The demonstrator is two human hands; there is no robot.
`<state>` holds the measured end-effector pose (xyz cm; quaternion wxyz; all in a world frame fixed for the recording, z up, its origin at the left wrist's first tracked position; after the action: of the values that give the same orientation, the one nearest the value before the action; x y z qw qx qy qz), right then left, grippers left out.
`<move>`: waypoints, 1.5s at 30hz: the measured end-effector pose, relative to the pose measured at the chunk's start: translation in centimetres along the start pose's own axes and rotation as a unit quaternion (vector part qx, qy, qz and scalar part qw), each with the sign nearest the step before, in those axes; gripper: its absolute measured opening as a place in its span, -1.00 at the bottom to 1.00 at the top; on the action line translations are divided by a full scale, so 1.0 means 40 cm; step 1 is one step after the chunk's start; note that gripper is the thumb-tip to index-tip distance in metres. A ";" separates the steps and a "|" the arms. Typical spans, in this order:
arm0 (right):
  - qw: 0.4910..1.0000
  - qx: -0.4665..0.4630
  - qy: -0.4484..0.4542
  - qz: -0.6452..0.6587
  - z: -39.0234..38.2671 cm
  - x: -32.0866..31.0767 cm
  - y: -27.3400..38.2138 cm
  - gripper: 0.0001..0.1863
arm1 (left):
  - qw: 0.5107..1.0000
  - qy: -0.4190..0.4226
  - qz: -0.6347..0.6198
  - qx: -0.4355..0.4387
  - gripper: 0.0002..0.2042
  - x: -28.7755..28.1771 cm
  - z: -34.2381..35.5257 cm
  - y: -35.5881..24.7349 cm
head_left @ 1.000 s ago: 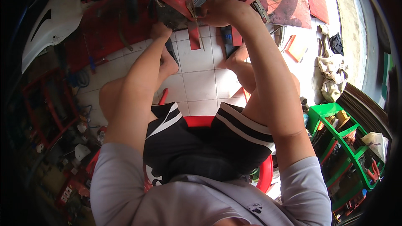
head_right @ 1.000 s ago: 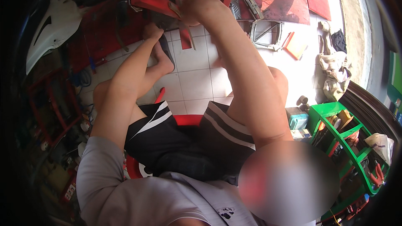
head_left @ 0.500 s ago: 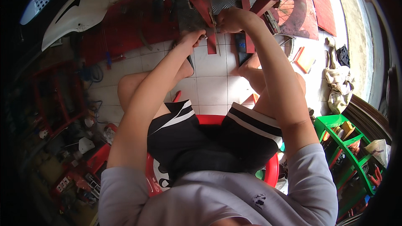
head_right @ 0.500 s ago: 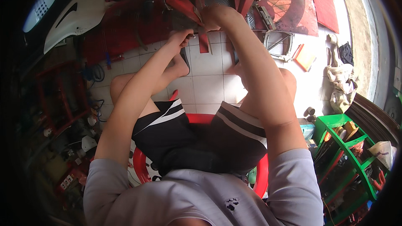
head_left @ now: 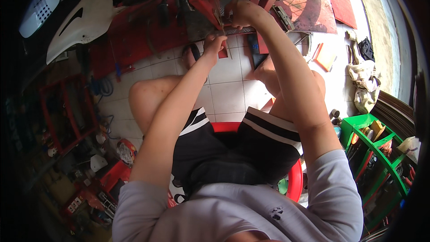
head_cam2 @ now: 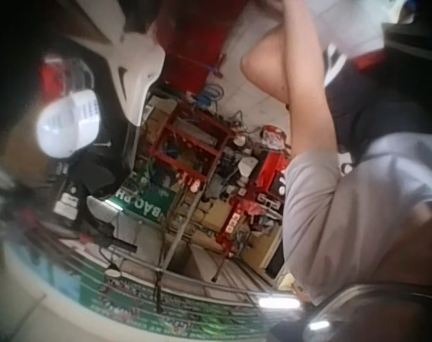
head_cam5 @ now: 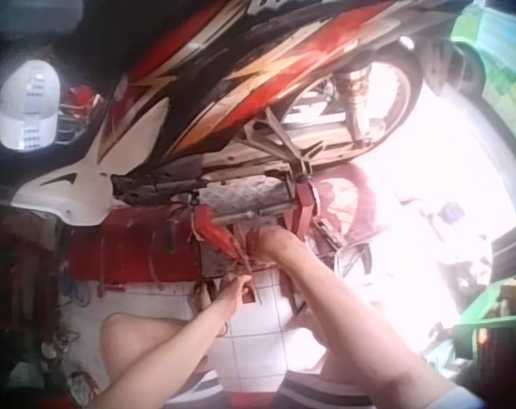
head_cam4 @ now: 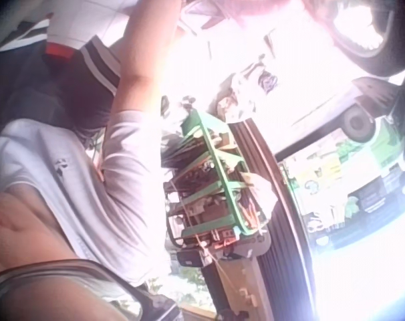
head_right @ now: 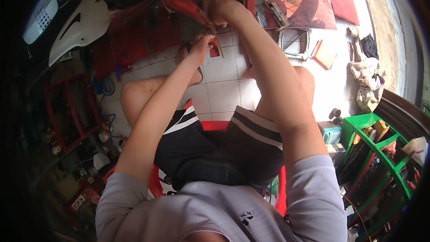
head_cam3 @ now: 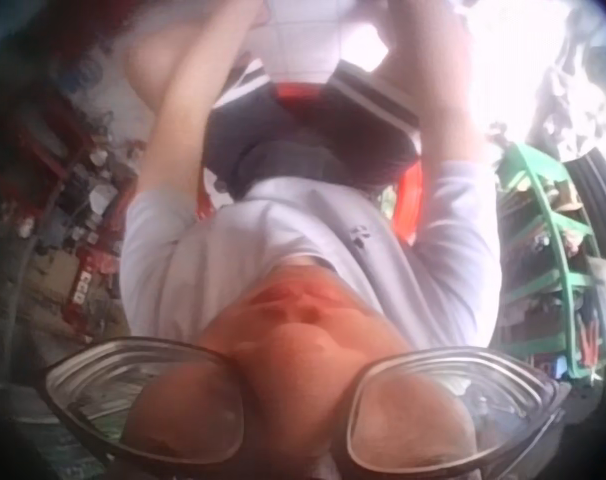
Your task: The person sits on a stool and works on a mechanical assembly clamped in a red vise. They use a wrench to loosen and tighten bolts, remove a metal rod, and manipulate various small components within the assembly.
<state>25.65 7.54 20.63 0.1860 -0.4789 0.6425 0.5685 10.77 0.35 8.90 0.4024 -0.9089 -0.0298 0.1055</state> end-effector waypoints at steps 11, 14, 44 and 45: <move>0.991 -0.034 -0.102 -0.079 0.060 0.060 -0.088 -0.85 | 0.959 0.165 0.230 0.000 -0.85 -0.002 -0.025 -0.020; 0.990 -0.020 -0.114 -0.075 0.081 0.126 -0.124 -0.83 | 0.949 0.197 0.238 -0.058 -0.86 -0.043 -0.114 -0.079; 0.970 0.128 -0.196 0.063 0.108 0.201 -0.124 -0.71 | 0.931 0.326 0.069 -0.147 -0.51 -0.090 -0.162 -0.141; 0.970 0.130 -0.199 0.060 0.108 0.198 -0.119 -0.71 | 0.933 0.320 0.070 -0.151 -0.49 -0.093 -0.161 -0.141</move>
<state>24.52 8.79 10.58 0.3358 -0.2887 0.6885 0.5743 8.72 -1.04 17.89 0.2398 -0.9444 0.1486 -0.1690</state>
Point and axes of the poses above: each hand's wrist, its own z-axis towards the middle knuckle, its own x-axis out of the palm, y = z × x, the point moved 2 cm from there along z, towards the middle knuckle, and after that the axes turned 13 degrees about -y, right-handed, at the moved point
